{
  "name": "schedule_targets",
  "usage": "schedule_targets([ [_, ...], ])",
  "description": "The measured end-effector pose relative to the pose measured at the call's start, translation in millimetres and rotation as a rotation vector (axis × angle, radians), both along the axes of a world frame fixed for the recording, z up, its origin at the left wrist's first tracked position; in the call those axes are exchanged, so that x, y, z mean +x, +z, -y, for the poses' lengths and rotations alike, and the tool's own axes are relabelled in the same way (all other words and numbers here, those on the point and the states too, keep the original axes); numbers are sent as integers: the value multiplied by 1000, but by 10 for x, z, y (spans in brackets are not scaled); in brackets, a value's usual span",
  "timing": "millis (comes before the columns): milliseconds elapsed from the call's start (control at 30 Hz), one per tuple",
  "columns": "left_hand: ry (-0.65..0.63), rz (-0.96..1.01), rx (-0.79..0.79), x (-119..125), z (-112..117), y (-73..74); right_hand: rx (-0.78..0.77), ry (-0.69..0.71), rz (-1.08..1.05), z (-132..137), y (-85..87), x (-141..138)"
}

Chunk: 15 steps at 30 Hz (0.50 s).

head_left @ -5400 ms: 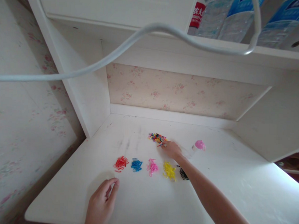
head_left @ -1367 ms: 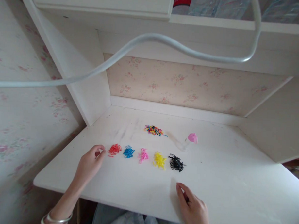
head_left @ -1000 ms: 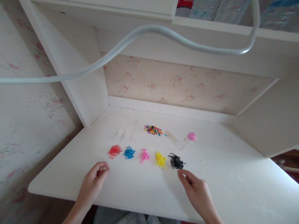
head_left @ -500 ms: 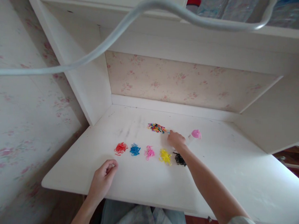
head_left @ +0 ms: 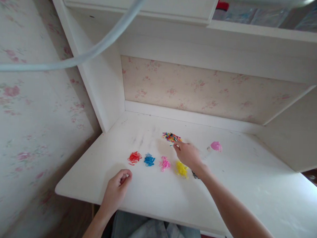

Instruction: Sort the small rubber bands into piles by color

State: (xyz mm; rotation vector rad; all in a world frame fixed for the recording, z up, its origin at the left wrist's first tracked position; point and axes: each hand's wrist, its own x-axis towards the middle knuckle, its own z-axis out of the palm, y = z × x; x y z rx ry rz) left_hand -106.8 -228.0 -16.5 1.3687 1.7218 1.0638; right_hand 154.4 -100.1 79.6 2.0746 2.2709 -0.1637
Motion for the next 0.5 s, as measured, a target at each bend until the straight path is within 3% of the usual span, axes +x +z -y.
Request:
schedule_targets([
  [200,17,19,15,7,18,-2,-58,219,-98,269,-72,-523],
  [500,22,2,79,19,18,8,-71,112,-99,102,-261,-796],
])
